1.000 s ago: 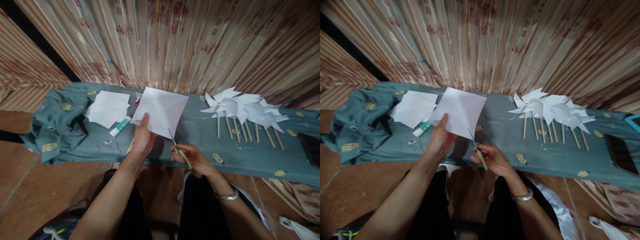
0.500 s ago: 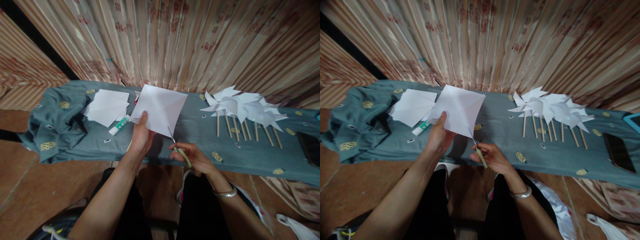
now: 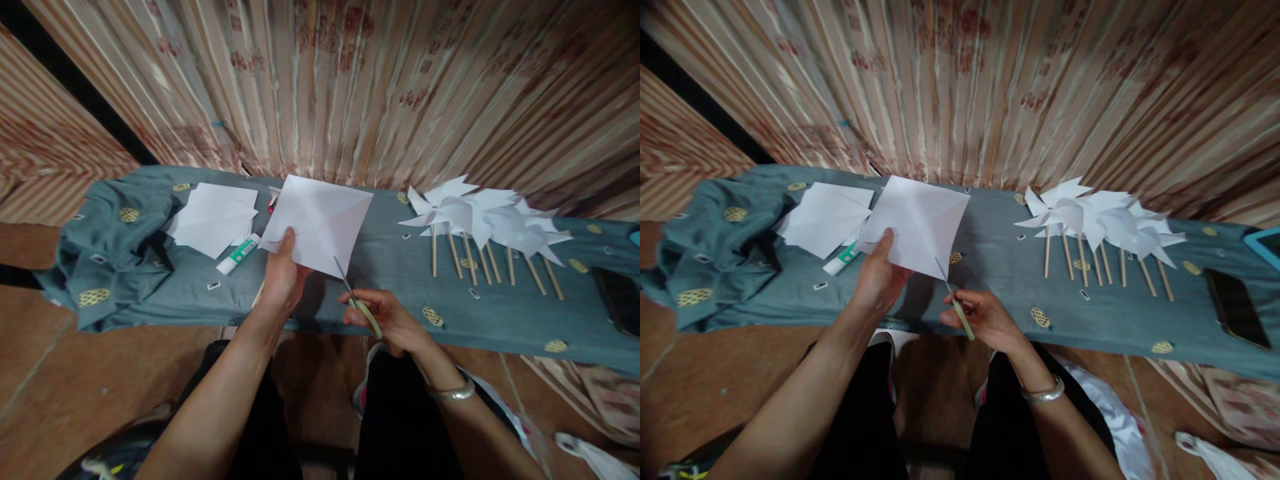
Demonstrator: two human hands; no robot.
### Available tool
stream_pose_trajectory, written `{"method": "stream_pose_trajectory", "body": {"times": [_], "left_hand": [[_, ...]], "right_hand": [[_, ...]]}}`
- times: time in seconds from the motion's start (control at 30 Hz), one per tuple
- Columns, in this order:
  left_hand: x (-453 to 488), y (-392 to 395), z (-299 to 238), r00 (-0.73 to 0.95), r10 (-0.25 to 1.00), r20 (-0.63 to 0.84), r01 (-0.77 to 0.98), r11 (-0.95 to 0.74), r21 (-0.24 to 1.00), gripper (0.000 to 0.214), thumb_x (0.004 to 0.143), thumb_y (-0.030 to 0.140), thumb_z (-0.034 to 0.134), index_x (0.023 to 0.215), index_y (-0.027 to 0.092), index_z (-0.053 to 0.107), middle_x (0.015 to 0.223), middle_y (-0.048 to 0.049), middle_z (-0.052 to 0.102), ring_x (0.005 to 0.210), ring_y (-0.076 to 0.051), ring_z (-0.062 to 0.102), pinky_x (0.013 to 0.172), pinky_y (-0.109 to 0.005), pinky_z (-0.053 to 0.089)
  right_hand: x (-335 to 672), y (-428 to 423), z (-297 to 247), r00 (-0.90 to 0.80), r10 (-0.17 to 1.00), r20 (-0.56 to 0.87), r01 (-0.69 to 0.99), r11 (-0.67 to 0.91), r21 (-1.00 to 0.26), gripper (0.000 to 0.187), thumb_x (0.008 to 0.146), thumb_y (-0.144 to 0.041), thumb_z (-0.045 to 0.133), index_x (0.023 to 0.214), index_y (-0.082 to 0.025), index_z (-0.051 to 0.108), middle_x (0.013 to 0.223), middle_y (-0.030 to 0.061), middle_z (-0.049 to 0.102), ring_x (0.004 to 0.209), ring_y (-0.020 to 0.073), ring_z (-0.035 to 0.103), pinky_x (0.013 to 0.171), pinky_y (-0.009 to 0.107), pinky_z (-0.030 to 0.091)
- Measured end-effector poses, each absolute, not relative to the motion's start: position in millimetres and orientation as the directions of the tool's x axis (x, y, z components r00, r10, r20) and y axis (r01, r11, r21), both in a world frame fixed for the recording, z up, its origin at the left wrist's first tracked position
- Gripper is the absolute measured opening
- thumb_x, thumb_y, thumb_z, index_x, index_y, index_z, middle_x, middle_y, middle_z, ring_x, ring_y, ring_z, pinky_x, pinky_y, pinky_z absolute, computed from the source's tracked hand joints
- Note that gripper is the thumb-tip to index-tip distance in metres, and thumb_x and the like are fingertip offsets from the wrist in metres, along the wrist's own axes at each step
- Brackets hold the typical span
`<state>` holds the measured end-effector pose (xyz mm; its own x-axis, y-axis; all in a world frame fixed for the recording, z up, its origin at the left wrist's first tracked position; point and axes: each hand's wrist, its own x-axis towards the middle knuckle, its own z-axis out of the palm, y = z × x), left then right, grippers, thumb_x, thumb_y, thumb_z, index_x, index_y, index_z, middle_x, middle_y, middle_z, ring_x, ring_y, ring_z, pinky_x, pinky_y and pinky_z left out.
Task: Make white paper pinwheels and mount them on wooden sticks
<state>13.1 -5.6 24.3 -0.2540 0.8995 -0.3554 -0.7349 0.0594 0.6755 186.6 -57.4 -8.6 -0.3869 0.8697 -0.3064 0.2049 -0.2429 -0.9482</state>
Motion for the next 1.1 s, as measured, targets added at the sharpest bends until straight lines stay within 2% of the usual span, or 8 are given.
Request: {"method": "stream_pose_trajectory", "body": {"times": [0.2,0.37,0.53,0.77,1.1], "left_hand": [[11.9,-5.0,22.2,-0.241,0.911,-0.333,-0.728,0.057,0.683,0.018,0.092,0.019,0.052,0.105,0.016,0.063,0.085,-0.0042,0.073,0.094,-0.018,0.07,0.084,-0.029,0.056],[11.8,-5.1,24.1,-0.252,0.904,-0.345,-0.727,0.059,0.684,0.02,0.093,0.018,0.05,0.108,0.017,0.063,0.087,-0.0039,0.074,0.094,-0.018,0.07,0.086,-0.03,0.056],[12.2,-5.3,24.4,-0.263,0.9,-0.347,-0.726,0.052,0.686,0.019,0.092,0.017,0.05,0.106,0.016,0.063,0.084,-0.0031,0.073,0.091,-0.017,0.07,0.086,-0.028,0.055],[11.6,-4.1,23.7,-0.267,0.903,-0.336,-0.741,0.031,0.67,0.016,0.092,0.016,0.052,0.103,0.015,0.063,0.081,-0.001,0.073,0.082,-0.015,0.071,0.087,-0.03,0.055],[16.6,-6.5,19.6,-0.244,0.894,-0.376,-0.725,0.089,0.683,0.016,0.091,0.016,0.051,0.099,0.015,0.065,0.088,-0.0047,0.075,0.097,-0.019,0.07,0.089,-0.03,0.055]], "right_hand": [[186.8,-57.6,-7.6,-0.381,0.852,-0.36,0.178,-0.314,-0.933,0.049,0.057,-0.054,0.082,0.084,-0.015,0.066,0.062,-0.0028,0.059,0.057,0.01,0.053,0.054,0.024,0.042],[186.6,-57.4,-9.0,-0.383,0.849,-0.363,0.136,-0.337,-0.932,0.048,0.056,-0.049,0.084,0.085,-0.015,0.067,0.061,-0.004,0.059,0.055,0.0092,0.054,0.054,0.024,0.043],[186.1,-57.4,-9.3,-0.371,0.832,-0.412,0.104,-0.404,-0.909,0.045,0.052,-0.042,0.087,0.083,-0.015,0.066,0.061,-0.0042,0.062,0.055,0.0084,0.055,0.056,0.023,0.045],[187.8,-58.0,-12.5,-0.356,0.82,-0.448,0.071,-0.454,-0.888,0.047,0.051,-0.041,0.087,0.085,-0.016,0.067,0.061,-0.0032,0.065,0.058,0.0108,0.06,0.059,0.024,0.048],[186.1,-56.7,-10.2,-0.351,0.851,-0.391,0.141,-0.364,-0.92,0.048,0.057,-0.048,0.083,0.089,-0.015,0.069,0.063,-0.0032,0.06,0.06,0.0103,0.055,0.059,0.025,0.044]]}}
